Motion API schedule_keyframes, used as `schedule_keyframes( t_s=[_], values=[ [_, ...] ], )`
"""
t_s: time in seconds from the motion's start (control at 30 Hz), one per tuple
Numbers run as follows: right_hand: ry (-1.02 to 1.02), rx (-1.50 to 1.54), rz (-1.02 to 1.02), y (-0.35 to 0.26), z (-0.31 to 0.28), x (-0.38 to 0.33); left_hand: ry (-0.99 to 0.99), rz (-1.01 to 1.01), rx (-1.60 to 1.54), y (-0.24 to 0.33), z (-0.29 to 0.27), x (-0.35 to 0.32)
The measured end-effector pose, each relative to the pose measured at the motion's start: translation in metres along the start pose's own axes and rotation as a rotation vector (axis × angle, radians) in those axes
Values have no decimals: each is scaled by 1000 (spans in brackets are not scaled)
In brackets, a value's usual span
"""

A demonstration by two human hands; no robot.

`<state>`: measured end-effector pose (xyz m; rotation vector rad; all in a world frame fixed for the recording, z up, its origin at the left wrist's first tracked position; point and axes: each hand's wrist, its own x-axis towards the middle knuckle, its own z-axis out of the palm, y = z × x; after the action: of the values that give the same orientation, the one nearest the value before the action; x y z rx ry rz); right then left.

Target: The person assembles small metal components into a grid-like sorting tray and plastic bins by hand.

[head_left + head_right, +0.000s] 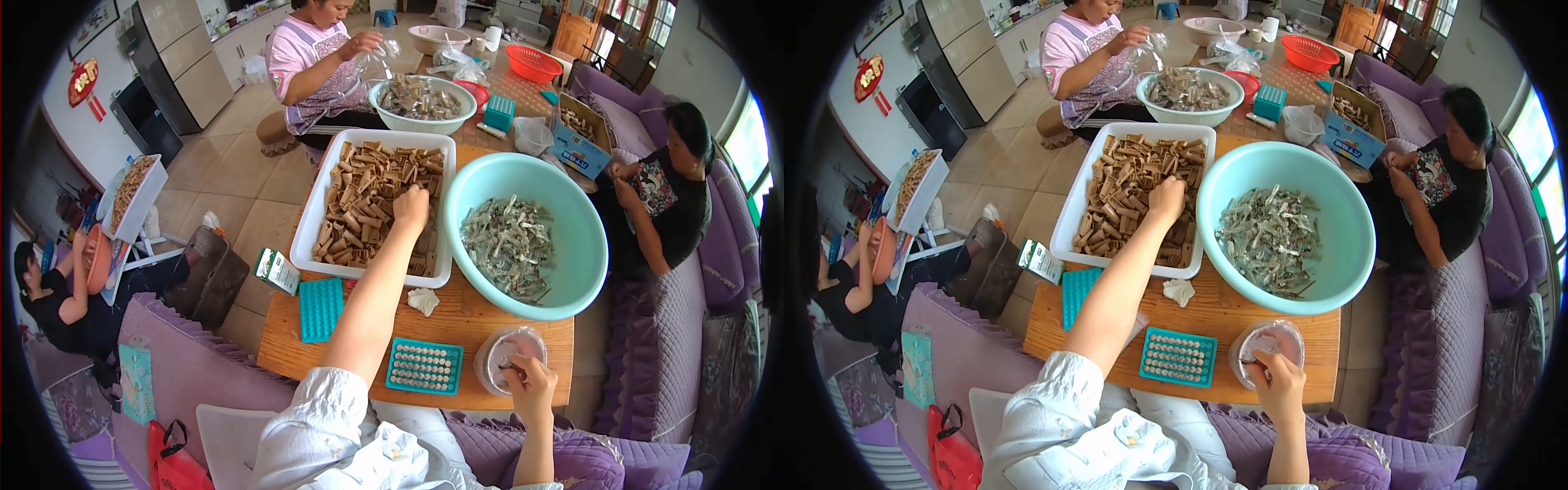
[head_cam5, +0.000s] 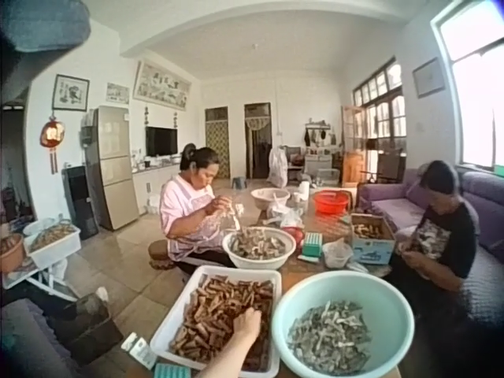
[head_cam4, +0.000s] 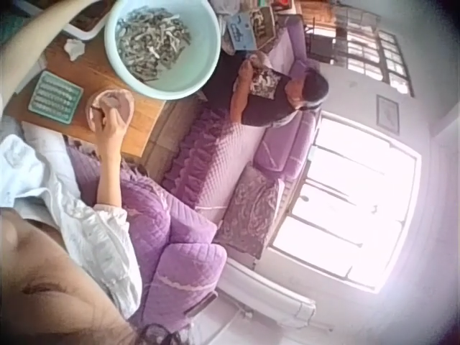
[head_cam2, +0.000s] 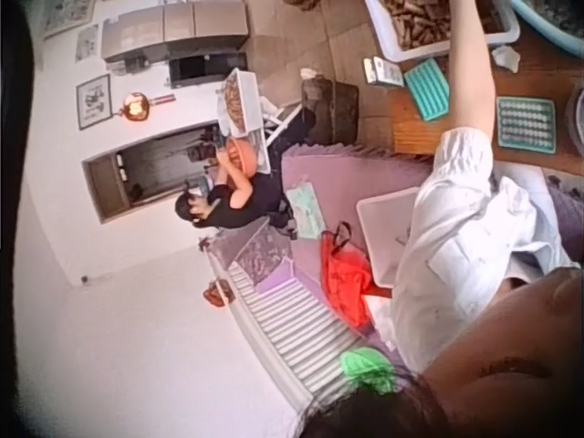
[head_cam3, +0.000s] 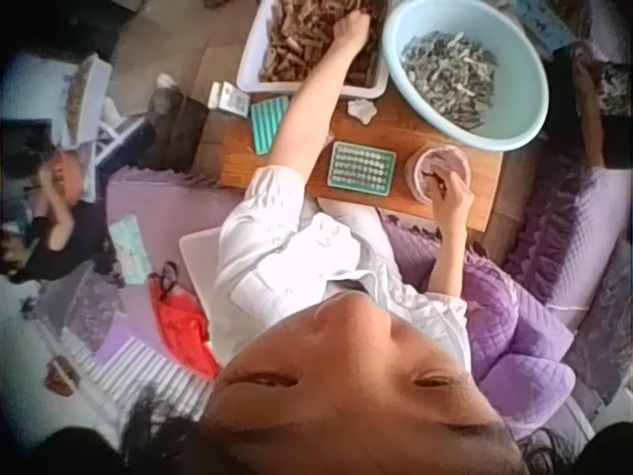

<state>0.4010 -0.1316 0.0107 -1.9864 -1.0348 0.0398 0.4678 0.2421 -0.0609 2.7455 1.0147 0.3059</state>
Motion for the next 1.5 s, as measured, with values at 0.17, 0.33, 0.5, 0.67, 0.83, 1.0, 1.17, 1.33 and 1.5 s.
schedule_keyframes(
  t_s=[0.17,0.33,0.5,0.67,0.83,1.0,1.17,1.33,1.5],
  values=[
    [7,43,24,4,-1,6,52,12,-49,-19,-16,-7],
    [-11,88,-12,-9,9,14,-55,-18,-123,-38,-20,-19],
    [-11,112,-69,-19,18,12,100,-83,-465,-48,-18,-20],
    [7,73,20,-6,14,5,-18,29,-384,-4,-30,-13],
    [16,59,11,-9,16,10,-117,8,-124,3,1,2],
    [26,58,58,1,14,8,-176,-10,-231,0,-1,6],
    [32,101,60,-1,19,5,21,-60,-699,-39,-31,-7],
    [157,204,125,-14,24,11,123,53,-1010,-19,-82,-90],
    [199,415,141,-65,32,16,-134,59,-1492,13,-106,-219]
  ],
)
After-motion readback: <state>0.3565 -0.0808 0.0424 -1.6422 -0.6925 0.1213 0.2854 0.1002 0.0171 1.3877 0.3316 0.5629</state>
